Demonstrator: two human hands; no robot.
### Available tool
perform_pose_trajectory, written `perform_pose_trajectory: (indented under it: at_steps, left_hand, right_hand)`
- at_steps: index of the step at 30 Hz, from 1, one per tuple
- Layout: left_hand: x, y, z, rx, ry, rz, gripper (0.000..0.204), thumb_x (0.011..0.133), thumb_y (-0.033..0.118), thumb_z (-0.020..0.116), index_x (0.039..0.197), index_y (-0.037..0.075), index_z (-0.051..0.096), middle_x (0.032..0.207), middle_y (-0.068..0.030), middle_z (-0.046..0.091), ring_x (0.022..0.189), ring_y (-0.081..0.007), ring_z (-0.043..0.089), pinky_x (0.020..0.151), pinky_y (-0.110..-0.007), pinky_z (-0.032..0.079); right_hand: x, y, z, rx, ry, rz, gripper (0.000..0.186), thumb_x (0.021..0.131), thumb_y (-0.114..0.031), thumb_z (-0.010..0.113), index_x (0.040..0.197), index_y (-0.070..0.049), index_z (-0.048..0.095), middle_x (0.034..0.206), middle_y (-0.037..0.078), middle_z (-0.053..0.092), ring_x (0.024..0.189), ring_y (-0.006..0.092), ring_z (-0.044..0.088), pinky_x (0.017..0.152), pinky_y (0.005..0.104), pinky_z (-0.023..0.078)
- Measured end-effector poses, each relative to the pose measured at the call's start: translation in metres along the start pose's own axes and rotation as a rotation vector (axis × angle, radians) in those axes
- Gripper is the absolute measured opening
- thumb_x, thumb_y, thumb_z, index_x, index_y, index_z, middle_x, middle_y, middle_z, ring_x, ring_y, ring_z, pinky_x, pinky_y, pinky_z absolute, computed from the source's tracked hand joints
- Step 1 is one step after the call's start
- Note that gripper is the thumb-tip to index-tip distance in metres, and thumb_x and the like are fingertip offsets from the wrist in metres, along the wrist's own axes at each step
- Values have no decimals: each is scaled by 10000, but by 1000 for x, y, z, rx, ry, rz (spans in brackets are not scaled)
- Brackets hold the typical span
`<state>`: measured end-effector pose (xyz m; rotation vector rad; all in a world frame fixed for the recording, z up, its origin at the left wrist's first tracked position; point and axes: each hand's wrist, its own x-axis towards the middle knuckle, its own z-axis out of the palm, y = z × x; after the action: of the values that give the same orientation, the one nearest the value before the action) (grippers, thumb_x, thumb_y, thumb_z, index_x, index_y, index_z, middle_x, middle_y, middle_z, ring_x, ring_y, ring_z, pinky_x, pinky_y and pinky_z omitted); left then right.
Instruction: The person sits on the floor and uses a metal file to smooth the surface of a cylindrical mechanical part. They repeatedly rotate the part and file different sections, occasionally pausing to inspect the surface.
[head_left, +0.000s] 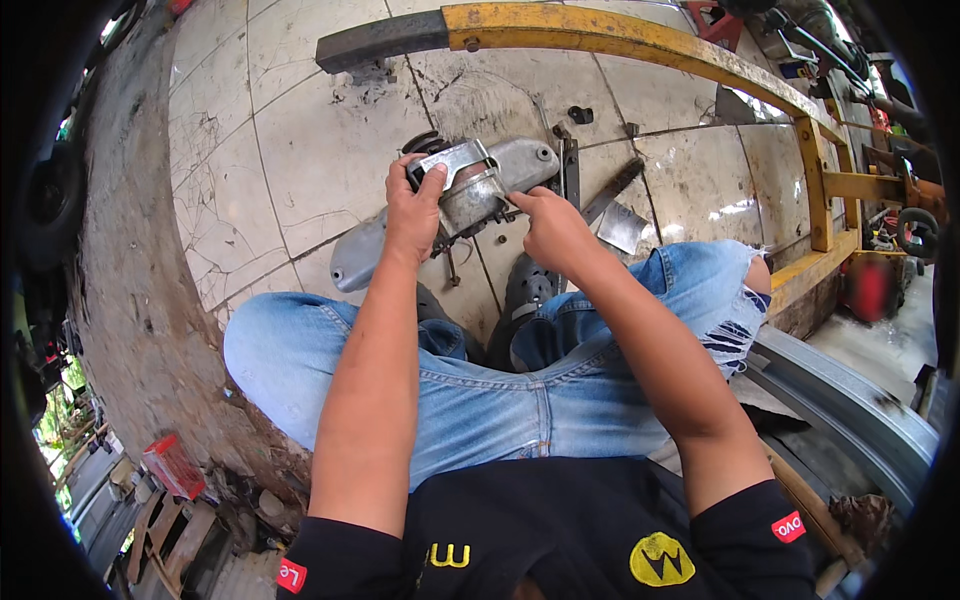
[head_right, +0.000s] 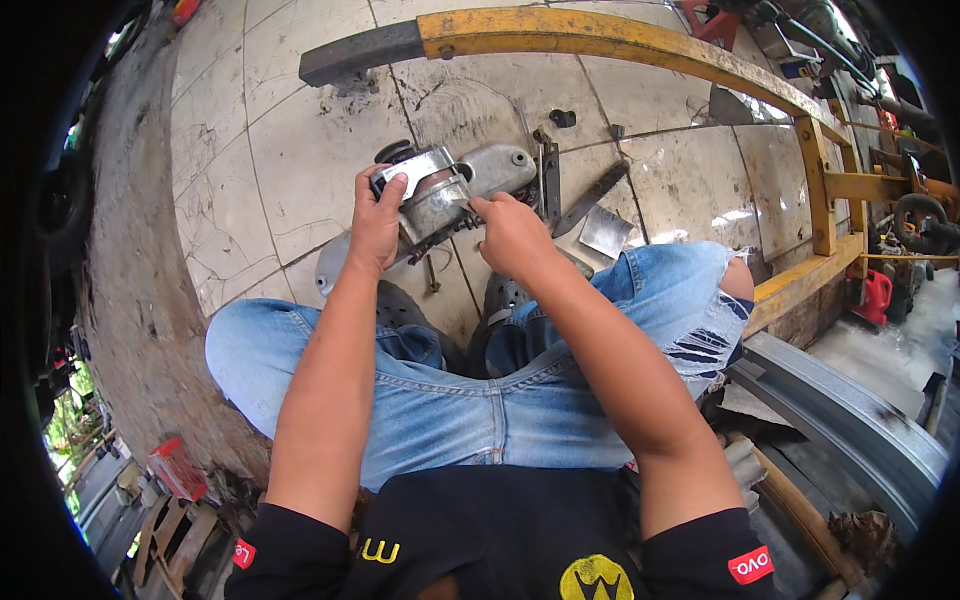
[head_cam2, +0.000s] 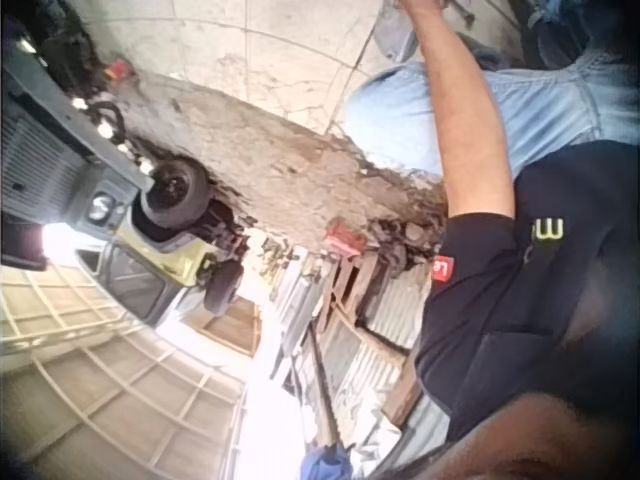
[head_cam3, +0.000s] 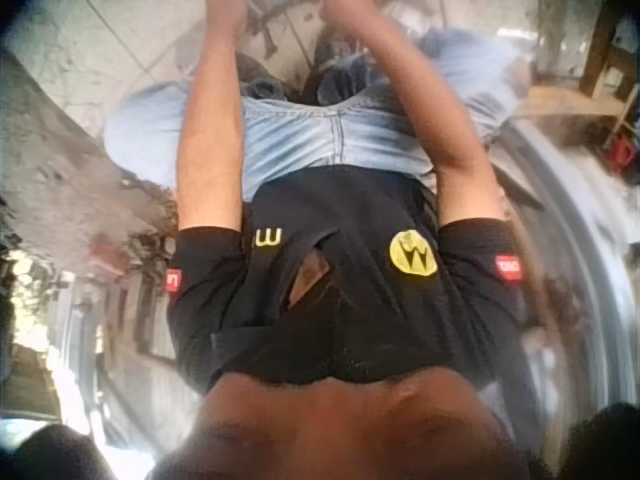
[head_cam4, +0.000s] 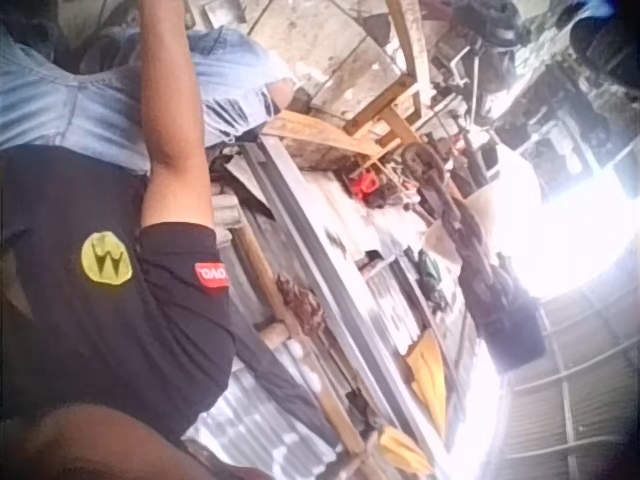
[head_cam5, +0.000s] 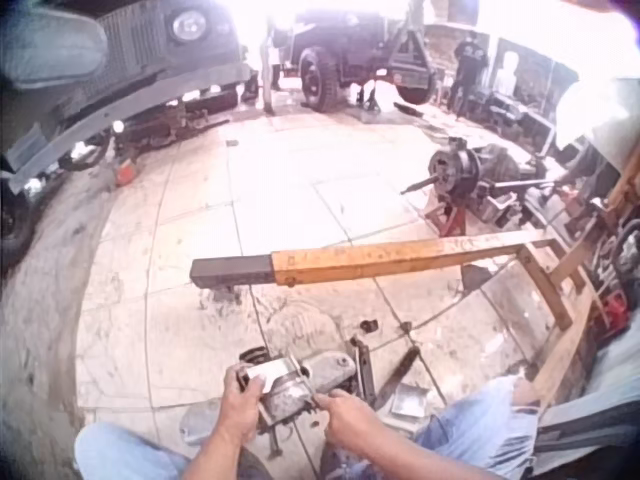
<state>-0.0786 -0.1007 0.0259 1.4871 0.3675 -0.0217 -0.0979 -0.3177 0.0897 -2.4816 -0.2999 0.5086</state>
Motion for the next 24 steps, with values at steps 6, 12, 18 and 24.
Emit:
perform_pose_trajectory:
  at_steps: [6,12,18,24]
  left_hand:
    - [-3,1,2,-38,3,-43,366,928,291,708,1199,89,568,1247,-123,461,1085,-220,499,964,-352,436]
    - [2,0,0,17,22,-15,369,926,283,710,1207,91,567,1252,-138,463,1093,-240,507,966,-360,440]
    - [5,-1,3,27,25,-4,385,922,303,711,1205,83,570,1249,-146,469,1095,-247,509,975,-367,437]
    - [11,1,4,62,38,-48,417,913,320,712,1218,74,572,1264,-159,480,1117,-259,516,985,-371,441]
  right_hand:
    - [14,-8,6,40,48,38,583,727,-4,708,1300,-59,616,1100,194,623,1058,389,619,921,451,506]
    - [-2,-6,-1,85,9,64,577,740,78,515,1299,-16,620,1110,219,627,1030,397,616,907,443,491]
    - [19,14,-6,175,15,31,540,804,-31,610,1343,-39,588,971,199,701,921,354,689,828,407,548]
    - [14,5,-35,660,28,436,529,908,-167,643,1373,-26,436,788,78,632,580,141,602,465,316,465]
